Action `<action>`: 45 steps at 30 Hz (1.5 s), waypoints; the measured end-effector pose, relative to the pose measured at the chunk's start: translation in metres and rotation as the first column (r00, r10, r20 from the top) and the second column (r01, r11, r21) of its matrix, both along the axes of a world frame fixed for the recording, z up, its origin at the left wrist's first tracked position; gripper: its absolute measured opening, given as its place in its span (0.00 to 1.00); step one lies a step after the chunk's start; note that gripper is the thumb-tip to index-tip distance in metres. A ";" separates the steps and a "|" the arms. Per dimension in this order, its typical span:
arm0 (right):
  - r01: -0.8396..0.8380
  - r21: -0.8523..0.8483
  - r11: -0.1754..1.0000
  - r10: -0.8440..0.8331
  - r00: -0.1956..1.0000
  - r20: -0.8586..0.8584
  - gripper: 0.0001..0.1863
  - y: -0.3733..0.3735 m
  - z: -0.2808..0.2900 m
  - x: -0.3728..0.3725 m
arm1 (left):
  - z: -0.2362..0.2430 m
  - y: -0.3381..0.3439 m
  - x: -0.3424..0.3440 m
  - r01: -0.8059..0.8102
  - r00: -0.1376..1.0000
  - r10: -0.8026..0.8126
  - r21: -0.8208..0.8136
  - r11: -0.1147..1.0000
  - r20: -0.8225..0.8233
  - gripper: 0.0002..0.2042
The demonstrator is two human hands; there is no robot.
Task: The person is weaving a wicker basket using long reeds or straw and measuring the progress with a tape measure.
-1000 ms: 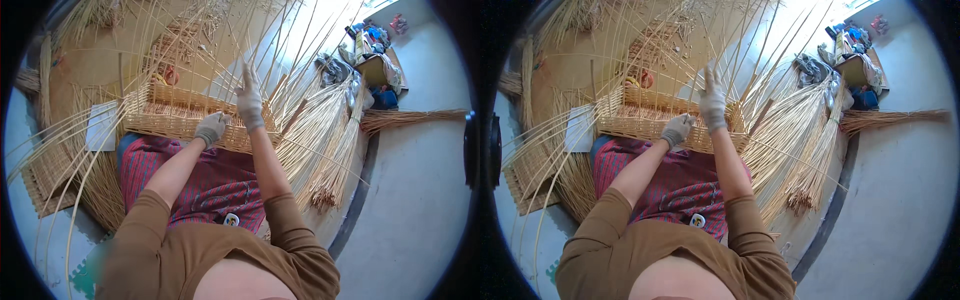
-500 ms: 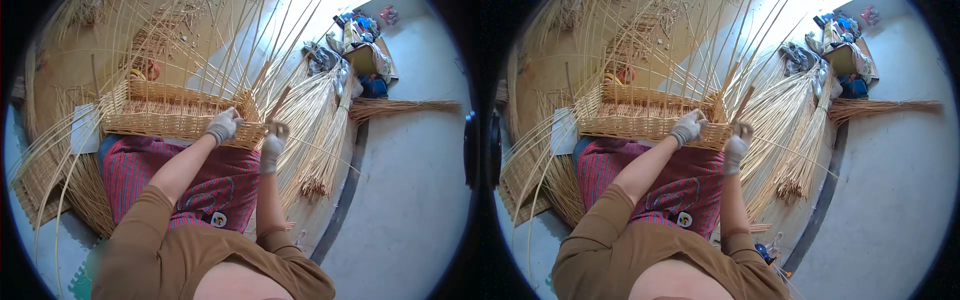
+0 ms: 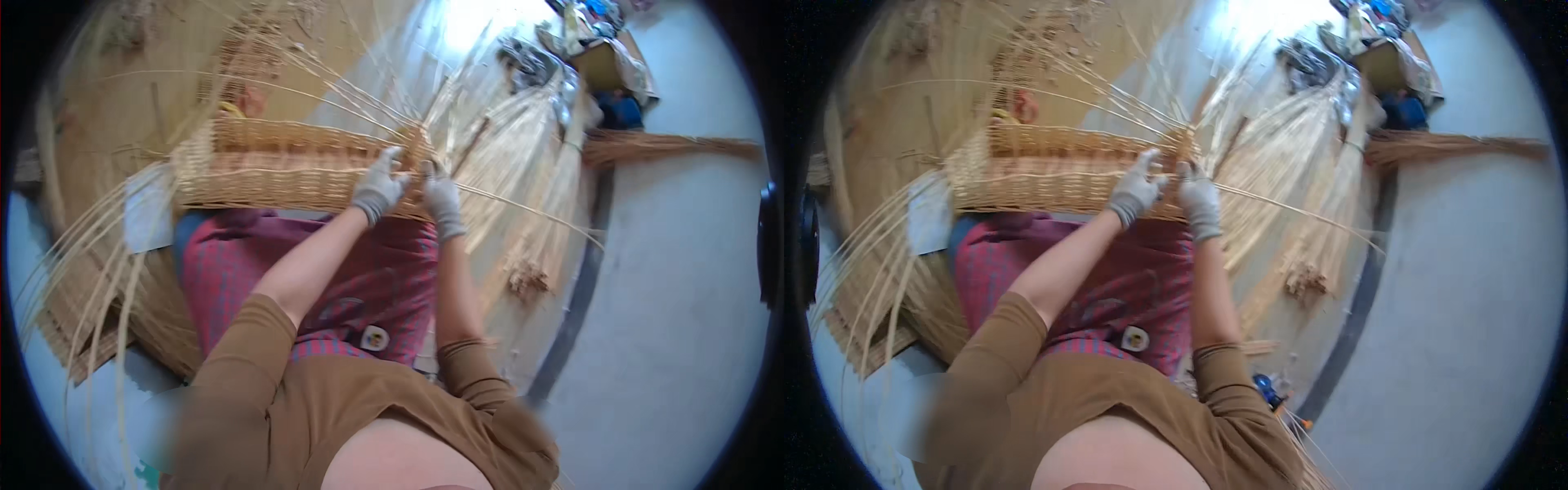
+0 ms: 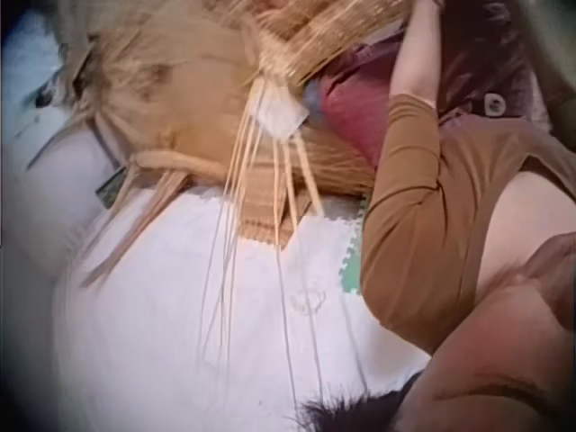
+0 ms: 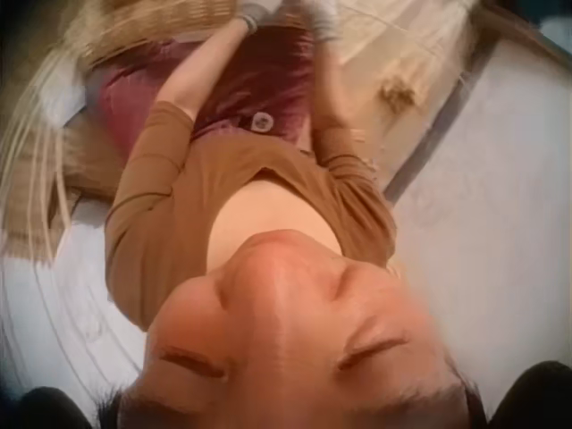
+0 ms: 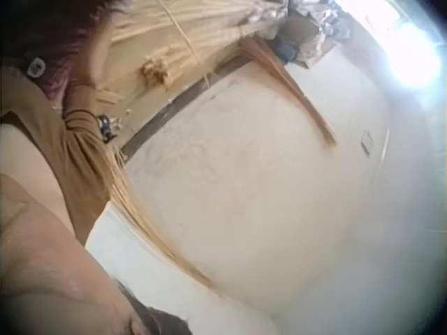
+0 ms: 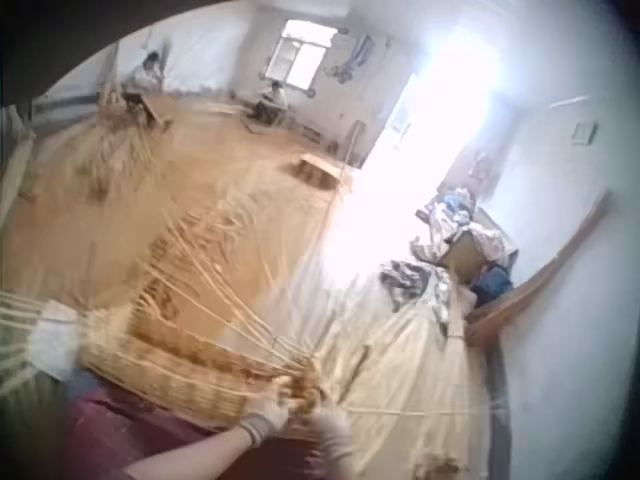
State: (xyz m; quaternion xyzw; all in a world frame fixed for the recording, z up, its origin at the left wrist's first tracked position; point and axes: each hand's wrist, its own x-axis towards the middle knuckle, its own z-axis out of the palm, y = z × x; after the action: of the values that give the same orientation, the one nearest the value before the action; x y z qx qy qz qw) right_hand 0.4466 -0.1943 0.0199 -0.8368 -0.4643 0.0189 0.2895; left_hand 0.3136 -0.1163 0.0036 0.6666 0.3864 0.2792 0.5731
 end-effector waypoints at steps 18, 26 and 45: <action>-0.704 0.265 0.659 0.683 0.412 -0.604 0.14 0.070 0.088 -0.343 | -0.008 0.126 -0.355 -0.591 0.769 0.633 0.280 0.757 -0.087 0.16; -0.883 0.465 0.062 0.988 0.122 0.099 0.18 0.103 0.083 -0.385 | 0.061 0.093 -0.367 -0.294 0.897 0.356 0.251 0.922 -0.260 0.14; 0.496 0.471 0.729 0.431 0.202 -0.880 0.05 0.127 -0.011 -0.193 | 0.045 0.100 -0.291 -0.150 0.952 0.256 0.478 0.866 -0.167 0.17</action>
State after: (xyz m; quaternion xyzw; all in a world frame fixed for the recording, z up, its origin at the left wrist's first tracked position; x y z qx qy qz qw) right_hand 0.2537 -0.0673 0.0090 -0.4642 -0.1211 0.3639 0.7984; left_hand 0.0230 -0.0168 0.0484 0.7656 0.4399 0.3445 0.3188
